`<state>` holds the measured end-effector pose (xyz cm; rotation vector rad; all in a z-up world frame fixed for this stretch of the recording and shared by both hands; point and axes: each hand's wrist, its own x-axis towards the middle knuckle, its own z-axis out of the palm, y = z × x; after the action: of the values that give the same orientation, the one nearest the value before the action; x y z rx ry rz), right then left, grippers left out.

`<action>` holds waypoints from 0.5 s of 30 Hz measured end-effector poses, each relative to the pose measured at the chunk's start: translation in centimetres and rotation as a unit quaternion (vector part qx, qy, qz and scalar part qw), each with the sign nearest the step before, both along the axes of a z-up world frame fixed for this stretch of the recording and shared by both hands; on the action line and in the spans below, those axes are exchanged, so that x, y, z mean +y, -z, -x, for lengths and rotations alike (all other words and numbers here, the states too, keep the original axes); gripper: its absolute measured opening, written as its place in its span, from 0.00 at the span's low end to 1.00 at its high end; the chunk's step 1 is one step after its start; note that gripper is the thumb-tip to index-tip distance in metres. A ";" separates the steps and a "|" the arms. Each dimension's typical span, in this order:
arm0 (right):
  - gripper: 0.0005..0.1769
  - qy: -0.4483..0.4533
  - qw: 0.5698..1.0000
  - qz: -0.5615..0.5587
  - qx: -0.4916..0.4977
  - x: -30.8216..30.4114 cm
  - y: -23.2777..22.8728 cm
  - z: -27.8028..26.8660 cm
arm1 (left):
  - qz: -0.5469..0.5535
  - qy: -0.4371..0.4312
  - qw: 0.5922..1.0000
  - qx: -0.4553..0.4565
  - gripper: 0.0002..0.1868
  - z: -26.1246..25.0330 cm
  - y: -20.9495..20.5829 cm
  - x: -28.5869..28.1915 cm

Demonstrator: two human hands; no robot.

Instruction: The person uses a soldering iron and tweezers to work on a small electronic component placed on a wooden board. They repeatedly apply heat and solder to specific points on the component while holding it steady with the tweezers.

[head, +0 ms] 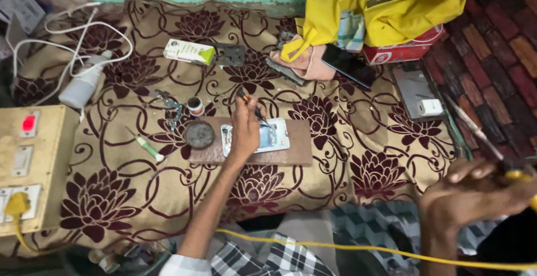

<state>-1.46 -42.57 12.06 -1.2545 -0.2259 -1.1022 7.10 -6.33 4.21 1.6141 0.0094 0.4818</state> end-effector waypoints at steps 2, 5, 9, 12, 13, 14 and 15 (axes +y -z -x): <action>0.28 -0.072 0.997 -0.013 0.014 -0.7 -0.9 -0.6 | 0.028 0.020 0.999 -0.028 0.12 -0.1 0.1 0.0; 0.24 -0.289 0.944 -0.145 0.065 1.0 -0.5 -1.5 | 0.040 0.042 0.996 -0.070 0.12 -0.4 -0.2 0.2; 0.18 -0.287 0.912 -0.184 0.226 9.5 6.2 -4.3 | 0.023 0.045 0.997 -0.051 0.11 -0.3 0.2 0.0; 0.23 -0.296 0.904 -0.113 0.286 13.7 9.8 -5.5 | -0.001 0.037 0.999 -0.024 0.10 -0.5 0.4 0.2; 0.22 -0.293 0.903 -0.127 0.287 14.4 10.6 -5.5 | 0.002 0.042 0.999 -0.023 0.11 -0.5 0.5 0.2; 0.22 -0.290 0.902 -0.141 0.288 15.1 11.3 -5.5 | 0.004 0.048 0.999 -0.023 0.12 -0.5 0.6 0.3; 0.22 -0.286 0.901 -0.156 0.288 15.6 11.7 -5.5 | 0.005 0.055 0.998 -0.023 0.13 -0.7 0.7 0.3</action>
<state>4.02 -27.01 0.37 -1.0699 0.0390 -0.2205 7.77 -6.00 3.53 1.5845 -0.1109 0.4331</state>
